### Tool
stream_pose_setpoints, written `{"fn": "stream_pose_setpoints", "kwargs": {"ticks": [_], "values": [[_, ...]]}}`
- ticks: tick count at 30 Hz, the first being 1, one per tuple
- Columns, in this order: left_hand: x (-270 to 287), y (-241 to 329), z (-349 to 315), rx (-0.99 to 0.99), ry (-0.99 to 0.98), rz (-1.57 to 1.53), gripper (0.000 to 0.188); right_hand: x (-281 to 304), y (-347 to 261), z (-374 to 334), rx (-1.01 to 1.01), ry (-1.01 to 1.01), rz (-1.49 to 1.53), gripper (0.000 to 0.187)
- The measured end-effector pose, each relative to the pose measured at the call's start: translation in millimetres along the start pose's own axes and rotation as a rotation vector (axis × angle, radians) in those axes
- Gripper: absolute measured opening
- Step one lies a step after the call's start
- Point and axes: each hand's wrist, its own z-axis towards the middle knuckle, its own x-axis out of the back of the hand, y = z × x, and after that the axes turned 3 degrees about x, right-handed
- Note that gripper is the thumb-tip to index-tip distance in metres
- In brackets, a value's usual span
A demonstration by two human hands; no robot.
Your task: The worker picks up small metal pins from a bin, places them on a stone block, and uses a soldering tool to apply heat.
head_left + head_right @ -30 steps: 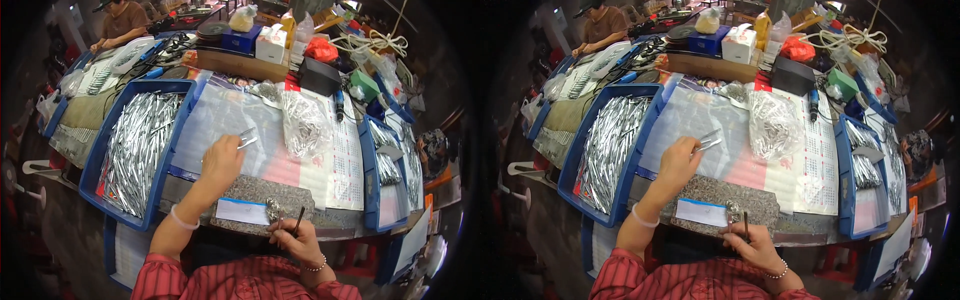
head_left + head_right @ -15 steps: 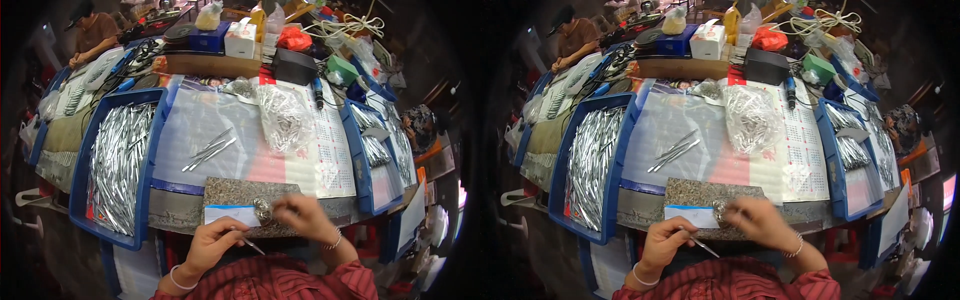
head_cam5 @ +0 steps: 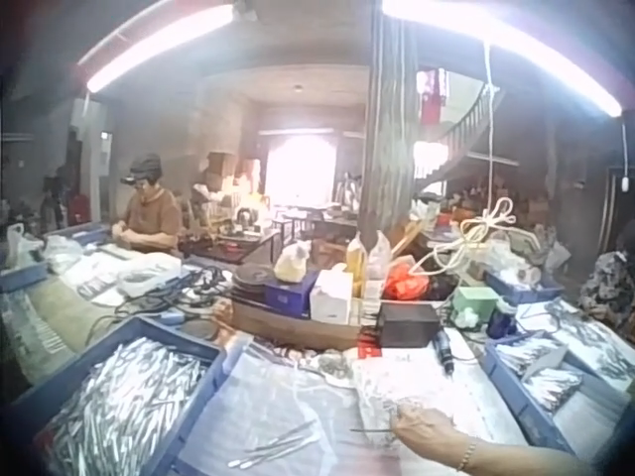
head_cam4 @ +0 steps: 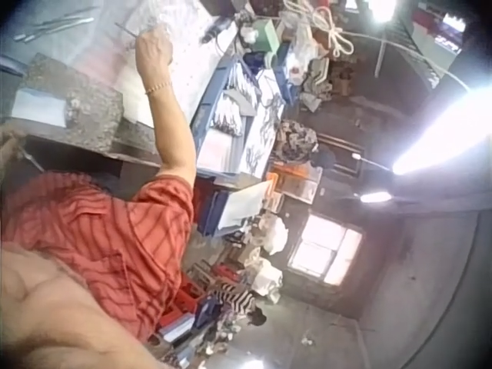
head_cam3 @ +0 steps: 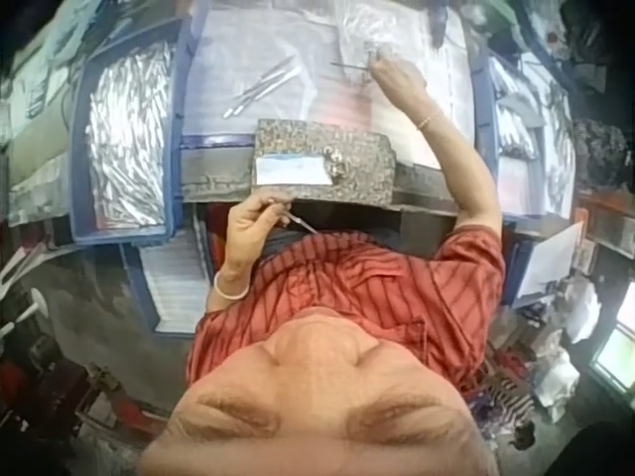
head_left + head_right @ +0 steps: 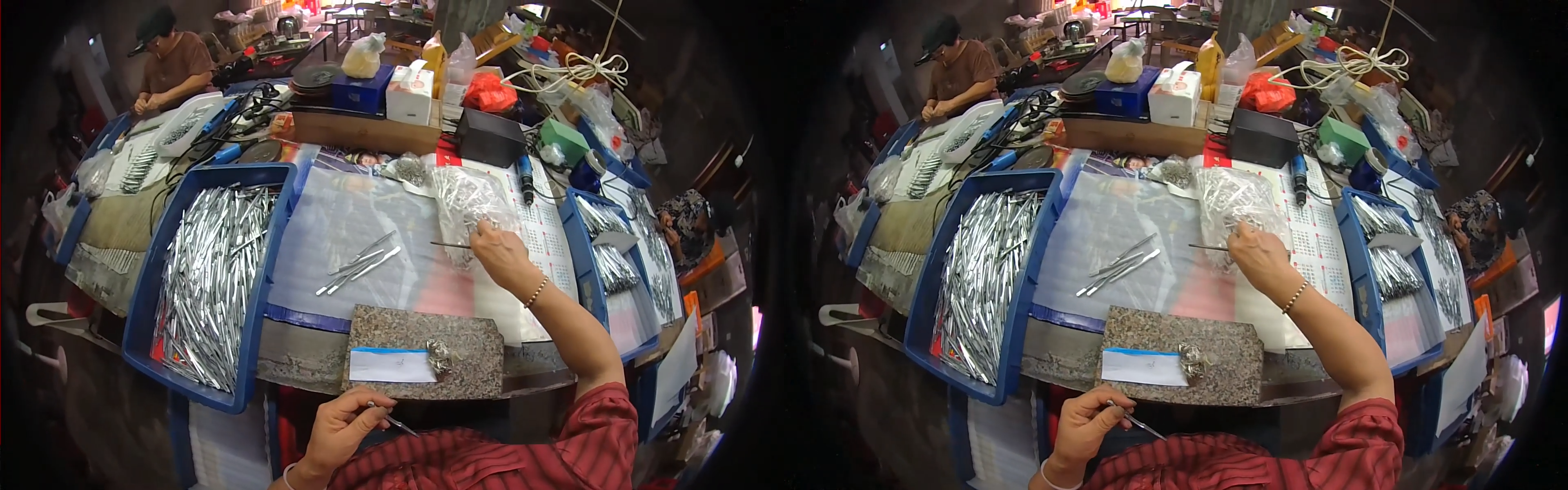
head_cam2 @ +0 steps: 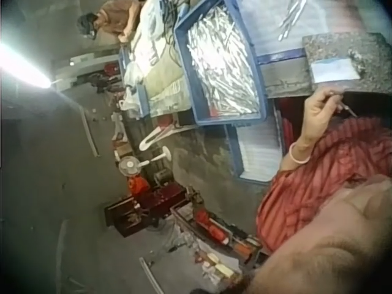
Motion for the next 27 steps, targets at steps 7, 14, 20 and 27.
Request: {"fn": "stream_pose_setpoints", "kwargs": {"ticks": [7,14,20,27], "values": [[-4,-3,9,0.030,0.027,-0.102,0.017,39,3,-36,-0.139,0.463,0.484,0.008],[-24,-8,31,0.131,-0.025,-0.207,0.024,100,-112,-112,0.214,0.391,1.169,0.017],[-29,-5,26,0.112,-0.077,-0.201,0.017,79,-149,-132,0.206,0.415,1.290,0.027],[-25,-7,14,-0.092,0.053,0.159,0.013,76,-161,-148,-0.273,0.018,1.782,0.015]]}}
